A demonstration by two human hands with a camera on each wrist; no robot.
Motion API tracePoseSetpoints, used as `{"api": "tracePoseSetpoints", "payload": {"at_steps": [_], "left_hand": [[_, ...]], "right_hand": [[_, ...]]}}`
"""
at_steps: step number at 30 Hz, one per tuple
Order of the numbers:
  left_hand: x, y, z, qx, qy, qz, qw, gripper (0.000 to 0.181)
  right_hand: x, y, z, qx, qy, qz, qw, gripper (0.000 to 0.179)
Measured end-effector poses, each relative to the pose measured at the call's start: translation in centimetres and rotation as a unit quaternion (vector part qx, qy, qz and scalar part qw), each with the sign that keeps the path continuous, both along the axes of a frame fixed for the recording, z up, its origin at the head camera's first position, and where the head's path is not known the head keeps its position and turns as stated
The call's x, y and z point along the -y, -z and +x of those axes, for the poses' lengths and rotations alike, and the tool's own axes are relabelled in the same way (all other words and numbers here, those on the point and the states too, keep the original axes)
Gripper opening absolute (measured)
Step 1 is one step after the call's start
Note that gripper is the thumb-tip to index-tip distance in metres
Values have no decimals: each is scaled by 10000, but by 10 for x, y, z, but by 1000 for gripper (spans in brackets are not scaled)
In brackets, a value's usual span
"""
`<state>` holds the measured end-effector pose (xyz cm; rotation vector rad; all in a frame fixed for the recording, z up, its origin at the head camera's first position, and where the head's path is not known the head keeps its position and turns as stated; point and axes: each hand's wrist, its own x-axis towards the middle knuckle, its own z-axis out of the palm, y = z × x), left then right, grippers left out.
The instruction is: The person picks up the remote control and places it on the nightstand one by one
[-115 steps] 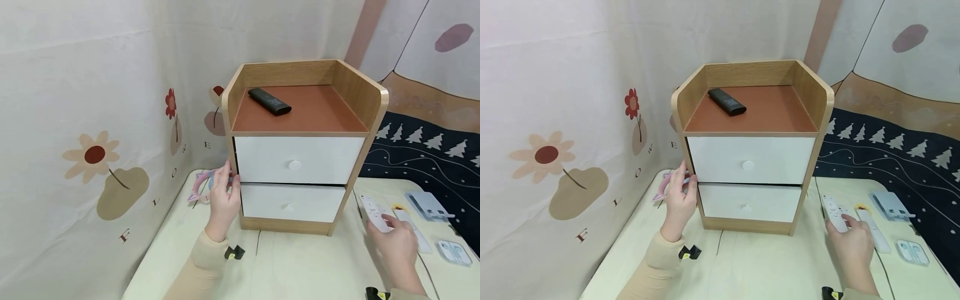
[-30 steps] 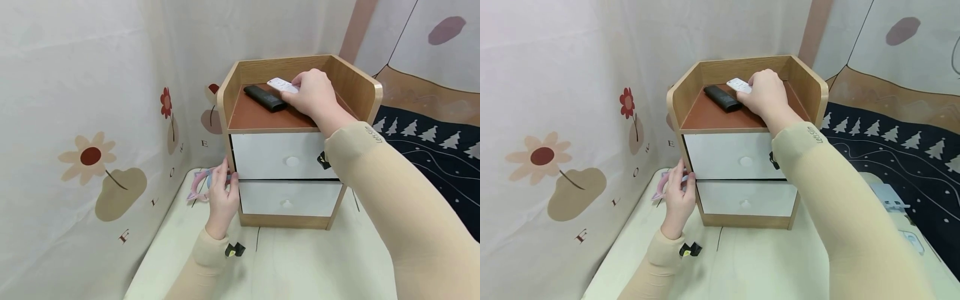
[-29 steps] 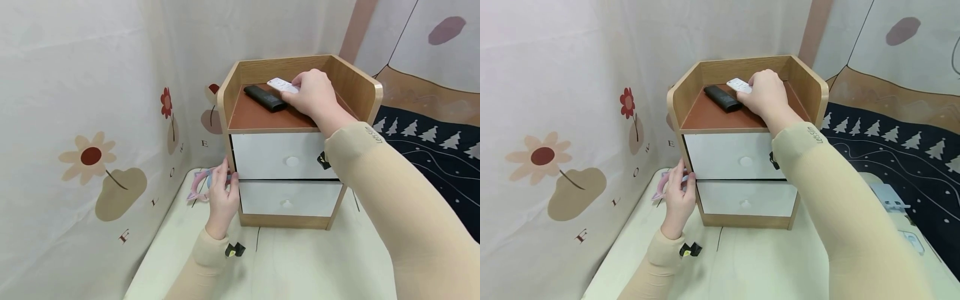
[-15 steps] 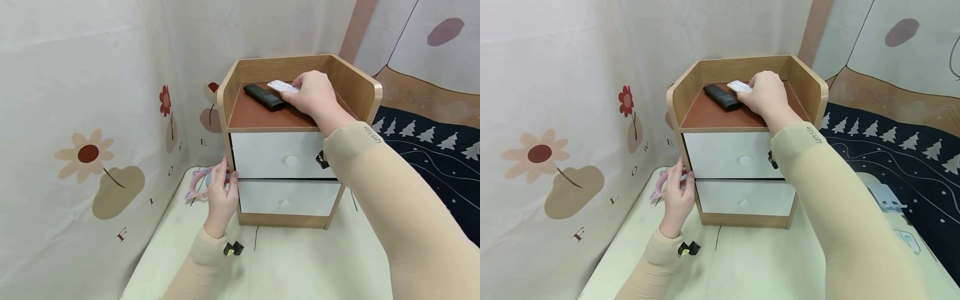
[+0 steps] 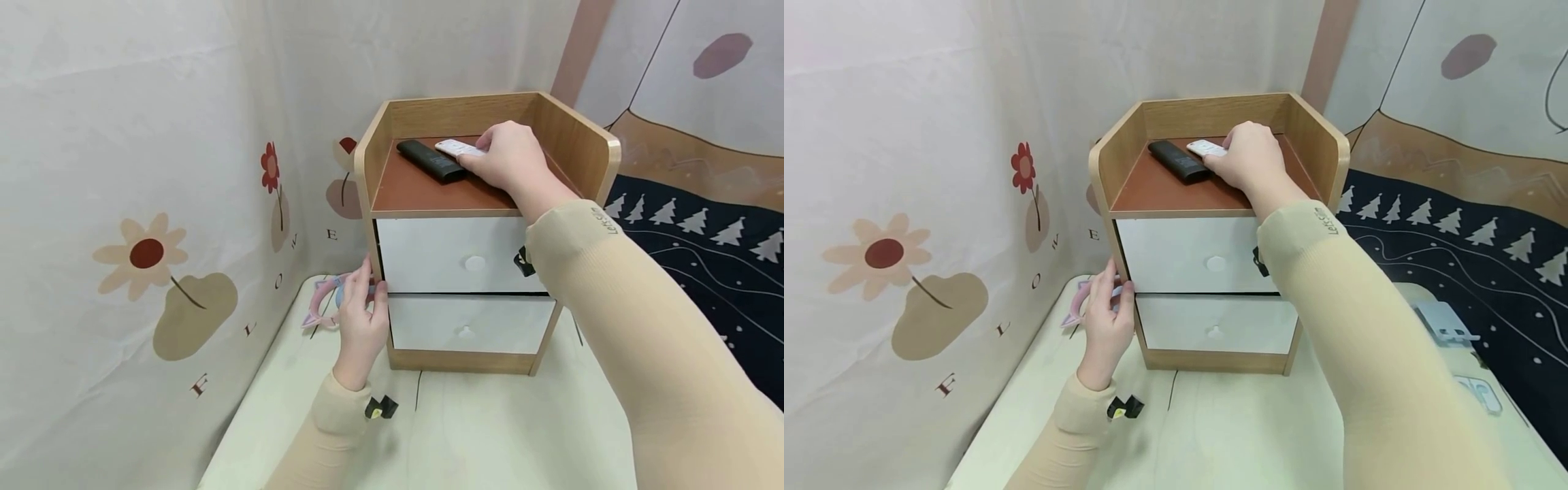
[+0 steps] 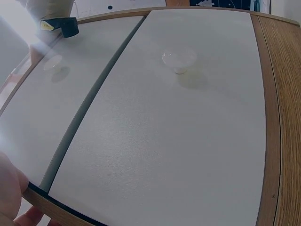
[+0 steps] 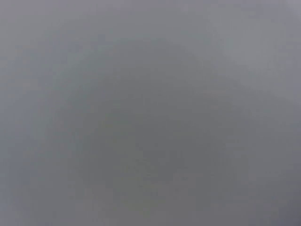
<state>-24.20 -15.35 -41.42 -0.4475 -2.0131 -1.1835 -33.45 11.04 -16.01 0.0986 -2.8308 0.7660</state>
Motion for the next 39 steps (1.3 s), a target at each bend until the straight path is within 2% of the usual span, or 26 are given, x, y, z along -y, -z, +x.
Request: {"api": "tracePoseSetpoints", "payload": {"at_steps": [20, 26, 33, 39], "left_hand": [[4, 0, 3, 63, -130, -38, 9999, 59], [5, 0, 2, -32, -163, -35, 9999, 57], [7, 0, 4, -14, -170, -28, 9999, 57], [10, -1, 1, -56, -177, -19, 9998, 57]], "right_hand": [[5, 1, -1, 118, 5, 14, 9999, 64], [7, -1, 0, 144, -6, 15, 9999, 66], [9, 0, 1, 77, -97, 40, 9999, 66], [10, -1, 0, -215, -268, 4, 9994, 67]]}}
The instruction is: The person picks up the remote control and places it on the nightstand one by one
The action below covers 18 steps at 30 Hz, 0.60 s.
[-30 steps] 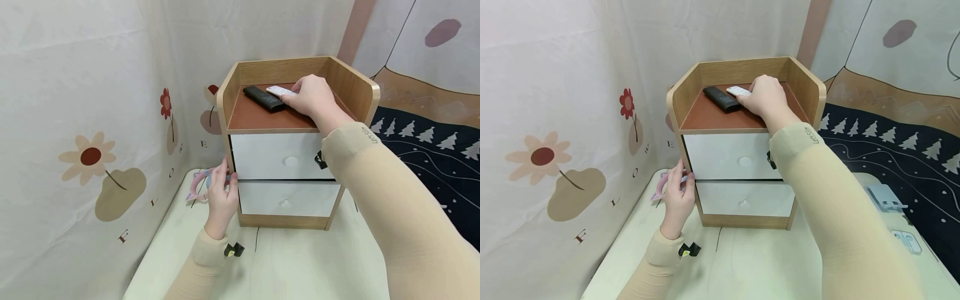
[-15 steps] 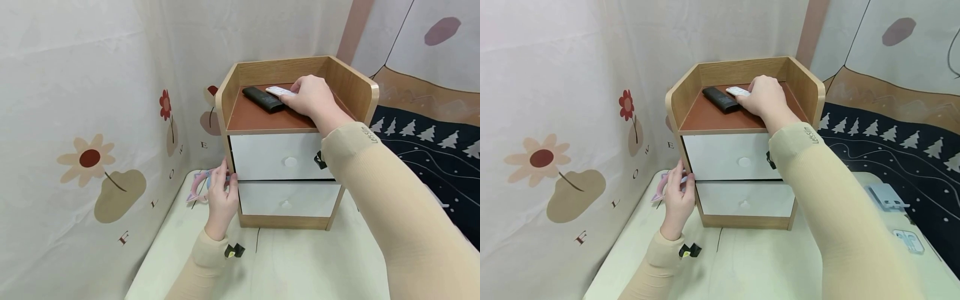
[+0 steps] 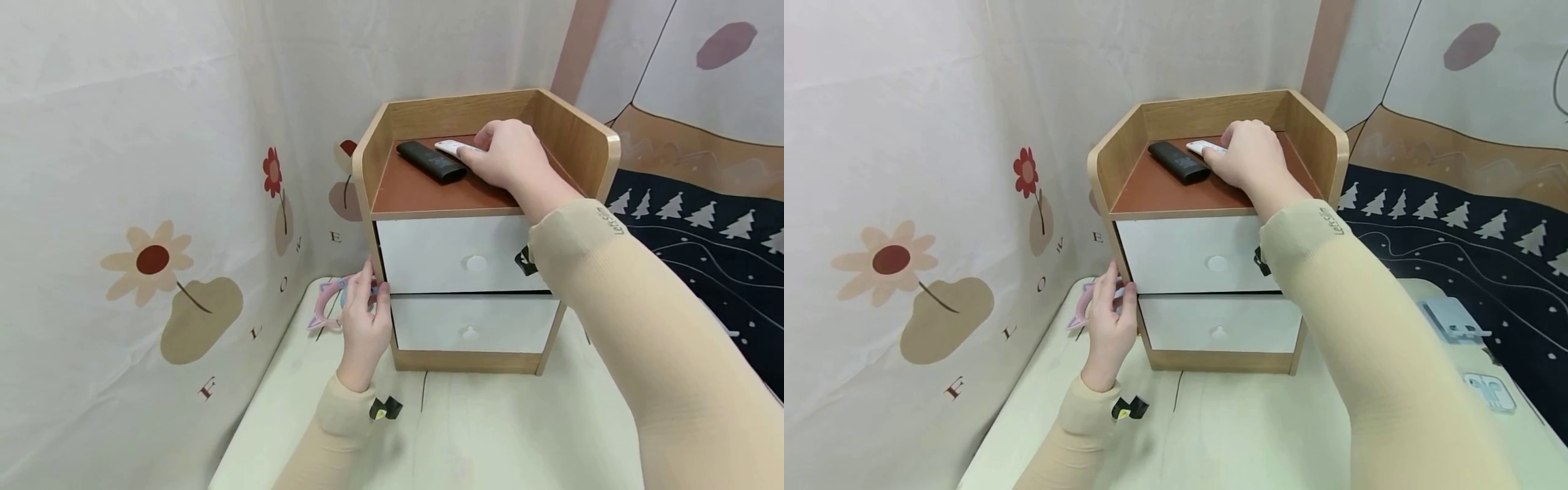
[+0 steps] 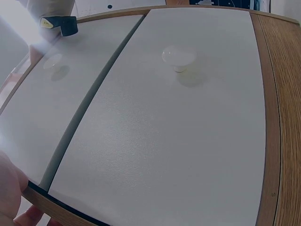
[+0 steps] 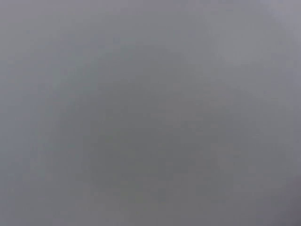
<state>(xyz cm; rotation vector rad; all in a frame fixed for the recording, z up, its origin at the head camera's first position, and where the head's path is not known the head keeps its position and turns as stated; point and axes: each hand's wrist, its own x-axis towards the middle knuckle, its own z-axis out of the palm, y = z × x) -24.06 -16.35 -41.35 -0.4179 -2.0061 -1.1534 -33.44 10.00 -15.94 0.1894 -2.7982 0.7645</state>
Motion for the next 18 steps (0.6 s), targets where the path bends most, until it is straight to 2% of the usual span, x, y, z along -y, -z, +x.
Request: {"api": "tracePoseSetpoints", "payload": {"at_steps": [4, 9, 12, 18], "left_hand": [[1, 1, 0, 22, 13, 17, 10000, 58], [-1, 3, 1, -46, 8, 6, 10000, 58], [-3, 3, 1, -99, 35, 18, 9999, 57], [-6, -1, 0, -88, 84, 10, 9999, 57]], "right_hand": [[1, 2, 6, -396, -61, -39, 9992, 63], [-2, 11, 23, -1226, -175, -245, 9920, 55], [-6, 17, 35, -1893, -252, -530, 9802, 48], [-17, 30, 60, -2976, -380, -1164, 9468, 37]]}}
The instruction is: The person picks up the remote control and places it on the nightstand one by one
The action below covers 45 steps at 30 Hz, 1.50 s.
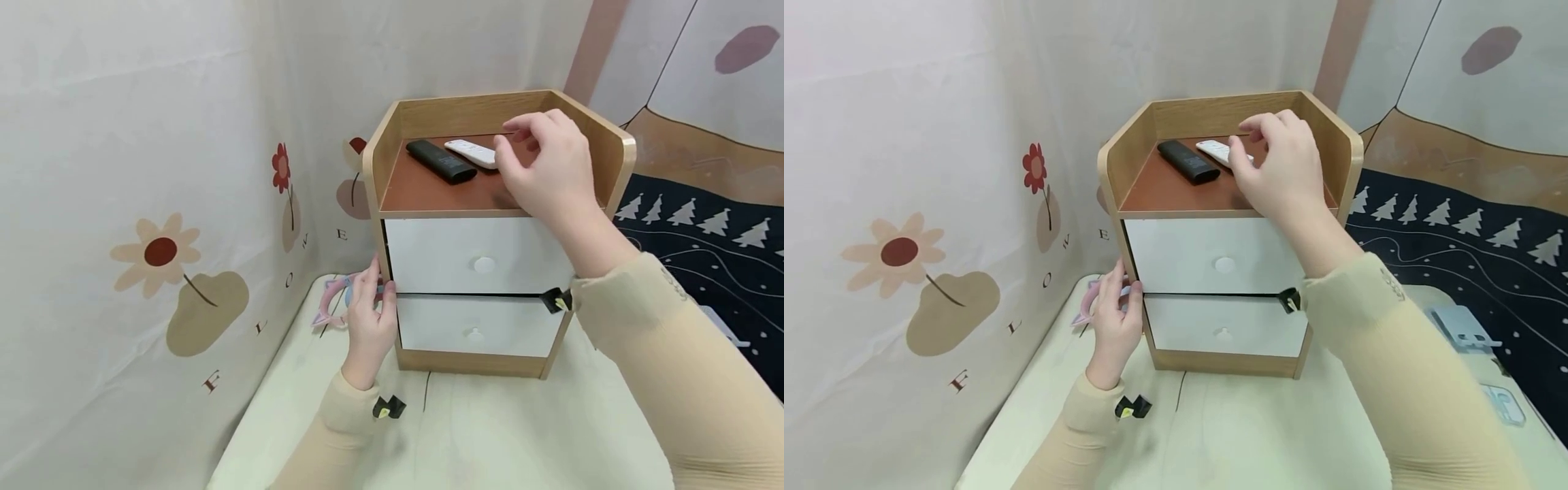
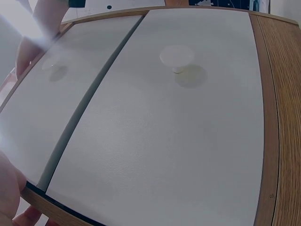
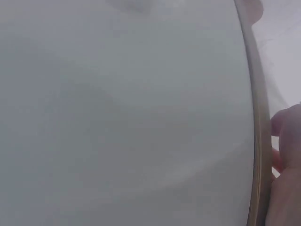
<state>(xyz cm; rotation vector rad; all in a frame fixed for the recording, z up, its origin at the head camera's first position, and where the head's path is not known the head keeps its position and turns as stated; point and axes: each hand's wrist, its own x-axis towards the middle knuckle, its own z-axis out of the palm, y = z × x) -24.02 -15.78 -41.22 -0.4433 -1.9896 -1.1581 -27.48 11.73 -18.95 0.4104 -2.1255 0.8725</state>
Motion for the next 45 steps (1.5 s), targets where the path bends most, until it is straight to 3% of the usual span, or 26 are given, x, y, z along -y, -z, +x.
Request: {"api": "tracePoseSetpoints", "payload": {"at_steps": [6, 14, 18, 20, 23, 30, 38, 45], "left_hand": [[-1, -1, -1, -35, -13, -17, 10000, 57], [-1, 1, -1, -159, -115, -50, 9998, 57], [-1, 1, -2, -224, -110, -31, 9997, 57], [-1, 1, -2, -265, -106, -24, 9996, 57], [-1, 2, -3, -320, -116, -26, 9994, 57], [3, 4, -1, -333, -135, -40, 9993, 57], [5, 3, -5, -344, -19, -29, 9994, 57], [2, 4, -5, -126, 55, 47, 9999, 57]], "right_hand": [[-6, 31, 19, -1038, -389, -506, 9926, 33], [-10, 78, 46, -1866, -1027, -1183, 9699, 37], [-15, 104, 61, -2354, -940, -1396, 9572, 47], [-19, 118, 68, -2423, -791, -1402, 9568, 55], [-27, 138, 75, -2362, -562, -1382, 9602, 60], [-56, 188, 80, -1927, -242, -1719, 9658, 43], [-100, 251, 78, -1052, 758, -1640, 9779, 40], [-132, 290, 80, -120, 1674, -1578, 9731, 45]]}}
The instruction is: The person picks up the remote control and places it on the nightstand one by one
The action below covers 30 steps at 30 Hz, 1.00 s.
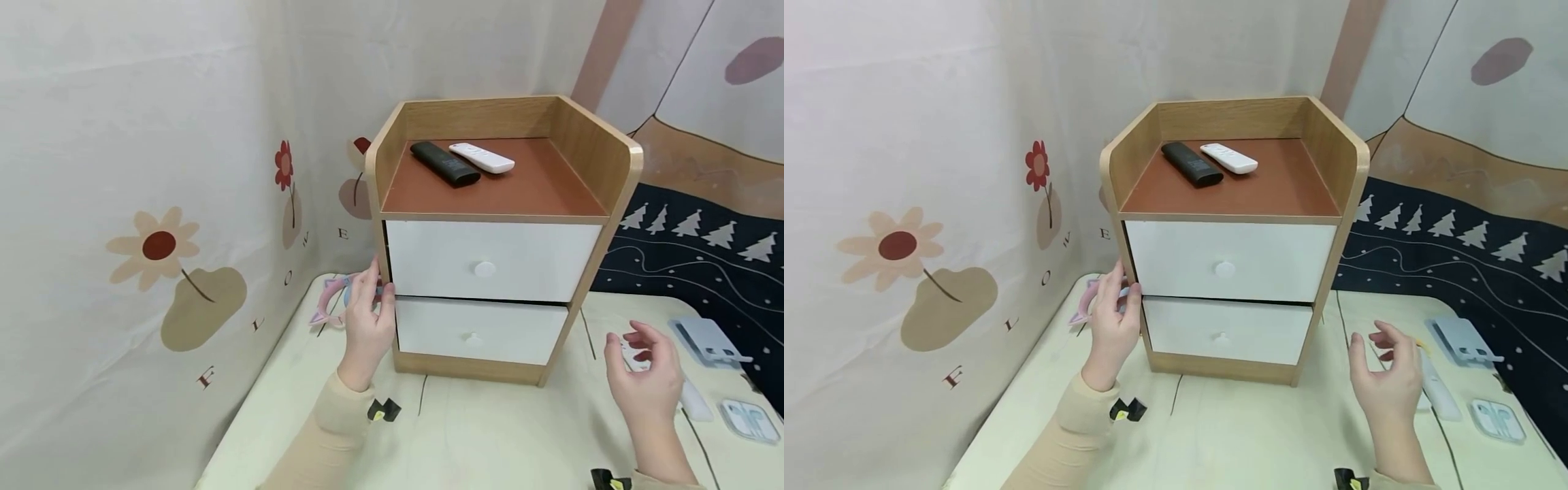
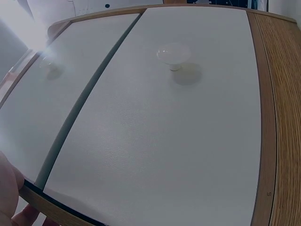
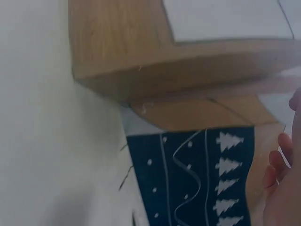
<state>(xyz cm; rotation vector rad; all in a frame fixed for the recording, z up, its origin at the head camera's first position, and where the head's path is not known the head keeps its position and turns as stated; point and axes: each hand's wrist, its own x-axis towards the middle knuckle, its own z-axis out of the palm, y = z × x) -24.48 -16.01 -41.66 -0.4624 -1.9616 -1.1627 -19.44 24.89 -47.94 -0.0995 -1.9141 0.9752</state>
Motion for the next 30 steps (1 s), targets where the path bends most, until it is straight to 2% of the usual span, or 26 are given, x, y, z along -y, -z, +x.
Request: {"api": "tracePoseSetpoints", "payload": {"at_steps": [3, 9, 16, 21, 30], "left_hand": [[0, 0, 1, 36, -15, 2, 10000, 57], [-1, 0, 1, -1, -2, -33, 10000, 57], [0, 0, 1, -71, -10, -77, 9999, 56], [0, -1, 1, -22, 5, -44, 10000, 56], [0, 0, -2, -98, 24, -60, 9999, 57]], "right_hand": [[-8, 8, 2, 339, 198, 32, 9992, 46], [-20, 20, 1, 718, 281, 189, 9968, 49], [-32, 32, 2, 1527, 619, 155, 9862, 52], [-44, 35, 3, 2278, 767, 110, 9706, 56], [-66, 50, -3, 3542, 882, -143, 9309, 73]]}}
